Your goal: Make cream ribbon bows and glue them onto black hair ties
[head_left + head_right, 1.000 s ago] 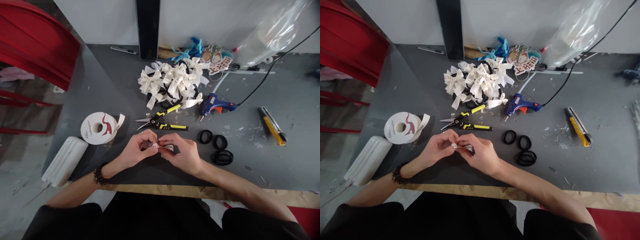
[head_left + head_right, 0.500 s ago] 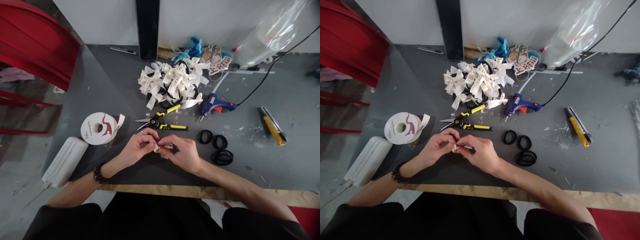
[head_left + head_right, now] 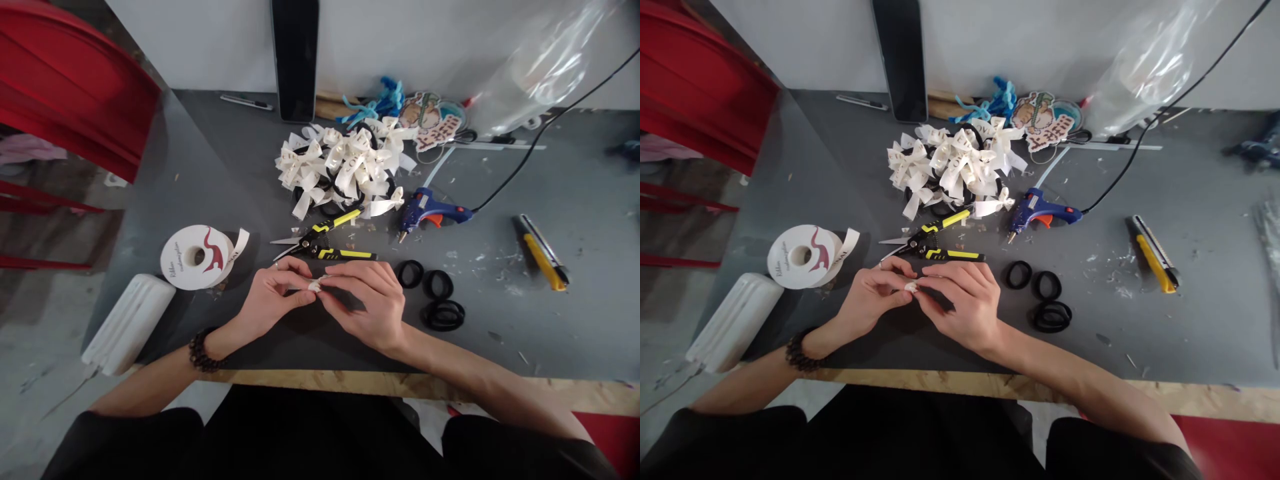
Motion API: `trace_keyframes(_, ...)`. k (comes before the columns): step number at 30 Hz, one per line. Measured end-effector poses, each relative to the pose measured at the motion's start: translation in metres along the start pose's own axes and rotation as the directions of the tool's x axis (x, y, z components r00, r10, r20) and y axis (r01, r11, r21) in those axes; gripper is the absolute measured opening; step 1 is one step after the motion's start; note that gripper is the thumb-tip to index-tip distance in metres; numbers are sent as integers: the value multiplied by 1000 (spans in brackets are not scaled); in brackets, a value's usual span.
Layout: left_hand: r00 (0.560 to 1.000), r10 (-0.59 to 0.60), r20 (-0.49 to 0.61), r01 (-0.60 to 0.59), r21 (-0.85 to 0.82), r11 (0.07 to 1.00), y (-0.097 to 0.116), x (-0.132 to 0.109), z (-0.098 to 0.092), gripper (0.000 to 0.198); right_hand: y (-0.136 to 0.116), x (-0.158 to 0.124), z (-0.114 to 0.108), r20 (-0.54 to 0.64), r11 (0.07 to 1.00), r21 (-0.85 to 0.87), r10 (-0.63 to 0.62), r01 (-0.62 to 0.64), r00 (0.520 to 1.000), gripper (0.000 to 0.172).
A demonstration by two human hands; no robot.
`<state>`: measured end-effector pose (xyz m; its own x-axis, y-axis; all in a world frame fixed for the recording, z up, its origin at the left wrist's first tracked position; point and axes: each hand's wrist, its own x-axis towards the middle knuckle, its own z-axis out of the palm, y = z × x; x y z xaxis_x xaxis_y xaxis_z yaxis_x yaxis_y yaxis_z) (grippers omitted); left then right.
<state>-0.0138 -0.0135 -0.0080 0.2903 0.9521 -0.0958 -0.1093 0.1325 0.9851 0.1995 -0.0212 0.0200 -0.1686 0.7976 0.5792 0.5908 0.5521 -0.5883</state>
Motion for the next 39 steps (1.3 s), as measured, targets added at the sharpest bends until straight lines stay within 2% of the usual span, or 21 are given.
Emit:
trace_keyframes(3,999,13,43,-14,23,1000,2,-1,1,15,1,-1,0,-21,998,-12,-62,62,998,17)
trace_keyframes(8,1000,15,11,-15,59,998,6,-2,4,12,3,0,-1,-38,996,-14,-91,90,995,23)
trace_keyframes(10,1000,2,-2,-2,27,1000,6,-2,5,13,3,2,-3,-3,999,23,-44,44,999,20)
trace_keyframes(14,999,-26,-41,24,-36,999,4,-3,5,11,2,3,-5,127,977,152,131,-150,983,12)
trace_keyframes(18,999,-12,-36,12,14,1000,1,-5,2,13,1,2,-3,188,943,212,220,-259,957,10)
trace_keyframes(23,994,10,-105,-12,-20,1000,0,-4,1,15,1,1,-2,116,973,188,115,-135,987,17)
trace_keyframes(28,995,85,-59,-77,128,989,4,-4,3,14,1,-2,-3,30,994,40,101,-102,994,17)
trace_keyframes(31,985,139,-100,-116,200,973,9,-5,5,9,1,-3,-3,0,998,-14,66,-66,998,12)
trace_keyframes(35,970,225,-91,-189,302,935,13,-5,6,8,1,-1,-2,1,997,-11,71,-71,997,10)
trace_keyframes(39,974,219,-53,-193,300,934,11,-4,3,7,0,1,-3,22,998,16,62,-63,998,13)
